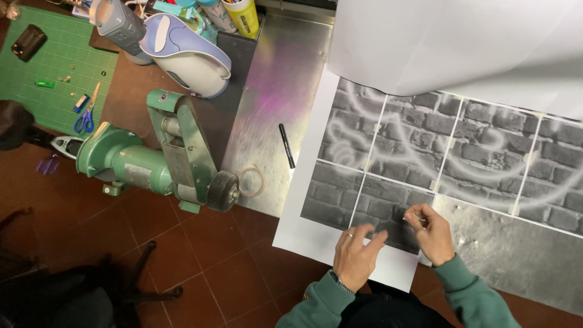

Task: Assembling a large mural by aligning and taping together smaller printed sections on a workshop bench.

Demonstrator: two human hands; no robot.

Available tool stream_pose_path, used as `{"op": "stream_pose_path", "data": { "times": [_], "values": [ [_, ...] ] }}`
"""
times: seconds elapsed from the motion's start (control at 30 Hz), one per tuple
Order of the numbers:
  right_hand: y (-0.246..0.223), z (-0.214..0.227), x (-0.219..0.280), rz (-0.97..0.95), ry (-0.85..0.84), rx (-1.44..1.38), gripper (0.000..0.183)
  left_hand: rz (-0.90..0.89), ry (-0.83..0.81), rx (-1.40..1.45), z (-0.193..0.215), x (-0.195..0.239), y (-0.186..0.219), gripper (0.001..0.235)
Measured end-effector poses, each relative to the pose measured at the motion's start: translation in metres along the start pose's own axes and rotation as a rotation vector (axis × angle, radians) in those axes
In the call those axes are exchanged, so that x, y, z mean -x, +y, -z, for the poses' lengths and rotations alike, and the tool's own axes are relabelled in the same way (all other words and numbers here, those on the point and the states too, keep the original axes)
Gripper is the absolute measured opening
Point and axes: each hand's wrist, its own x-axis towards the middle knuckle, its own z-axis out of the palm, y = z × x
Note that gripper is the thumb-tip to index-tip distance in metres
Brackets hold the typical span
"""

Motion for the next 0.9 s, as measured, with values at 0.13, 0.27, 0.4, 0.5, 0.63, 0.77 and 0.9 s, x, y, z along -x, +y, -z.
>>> {"op": "stream_pose_path", "data": {
  "times": [0.13, 0.27, 0.4, 0.5, 0.63, 0.77, 0.9],
  "values": [
    [-0.018, 0.008, -0.015, 0.191, -0.065, 0.044, 0.018, 0.218, -0.014, 0.228, -0.027, -0.030, -0.031, 0.052],
    [-0.043, 0.007, -0.021, 0.280, -0.003, 0.135, 0.019, 0.122, -0.105, -0.082, -0.083, -0.032, -0.064, 0.081],
    [-0.046, 0.008, -0.026, 0.210, 0.022, 0.110, 0.019, 0.106, -0.123, -0.097, -0.102, -0.033, -0.075, 0.082],
    [-0.054, 0.010, -0.029, 0.167, 0.034, 0.072, 0.035, 0.164, -0.165, -0.077, -0.107, -0.030, -0.077, 0.085],
    [-0.030, 0.006, -0.044, 0.135, -0.016, 0.000, 0.024, 0.191, -0.211, -0.070, -0.112, -0.027, -0.079, 0.087],
    [-0.004, -0.009, -0.074, 0.010, -0.139, -0.069, 0.014, 0.233, -0.212, -0.025, -0.118, -0.021, -0.081, 0.088],
    [-0.003, -0.039, -0.108, 0.241, -0.191, -0.115, 0.012, 0.262, -0.191, 0.037, -0.122, -0.017, -0.083, 0.088]
  ]
}}
